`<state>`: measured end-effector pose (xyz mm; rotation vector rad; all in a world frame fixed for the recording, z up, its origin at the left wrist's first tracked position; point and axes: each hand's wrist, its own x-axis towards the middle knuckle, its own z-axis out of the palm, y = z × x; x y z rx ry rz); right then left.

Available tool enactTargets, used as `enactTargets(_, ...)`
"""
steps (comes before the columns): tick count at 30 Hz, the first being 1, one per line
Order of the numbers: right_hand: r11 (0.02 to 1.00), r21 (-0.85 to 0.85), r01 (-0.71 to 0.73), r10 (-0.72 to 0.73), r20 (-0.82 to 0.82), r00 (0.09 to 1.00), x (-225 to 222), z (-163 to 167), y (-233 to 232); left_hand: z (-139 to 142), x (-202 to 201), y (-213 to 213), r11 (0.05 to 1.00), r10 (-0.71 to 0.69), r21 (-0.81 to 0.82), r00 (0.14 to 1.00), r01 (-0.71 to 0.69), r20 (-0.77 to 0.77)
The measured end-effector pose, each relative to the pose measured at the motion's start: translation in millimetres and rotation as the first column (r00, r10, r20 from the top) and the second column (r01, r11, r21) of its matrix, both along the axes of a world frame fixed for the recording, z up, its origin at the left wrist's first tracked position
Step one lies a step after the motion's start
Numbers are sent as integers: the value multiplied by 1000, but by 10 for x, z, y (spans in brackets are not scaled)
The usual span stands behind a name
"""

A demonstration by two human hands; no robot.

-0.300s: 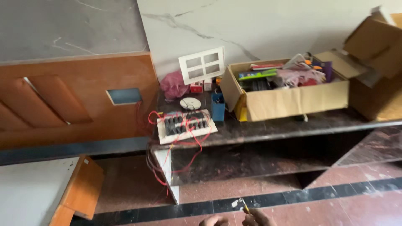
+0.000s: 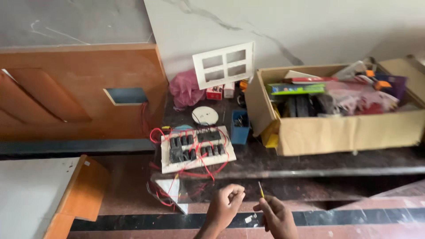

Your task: The person looks through a container of metal parts and then searches through a tool bag filled with electrical supplies, eventually selecting a yellow tester and several screws.

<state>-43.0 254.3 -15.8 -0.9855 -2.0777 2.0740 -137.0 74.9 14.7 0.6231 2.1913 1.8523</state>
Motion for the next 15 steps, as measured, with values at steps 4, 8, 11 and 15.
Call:
enactTargets(4,938,337,-82,115,-81,990,-881,134,183,363,-767,303,977,137,-146,983,-154,-119)
enactTargets(8,937,350,-23,119,-255,960,-1620,212,329,452,-1287,495,959,264,-9,902,-284,-341)
enactTargets(11,889,453,65,60,-255,965,-1906,488,376,566,-1648,612,968,207,-52,900,-244,-384)
enactTargets(15,835,542,101,60,-272,960,-1993,729,186,601,-2006,609,987,40,-129,919,-99,-392)
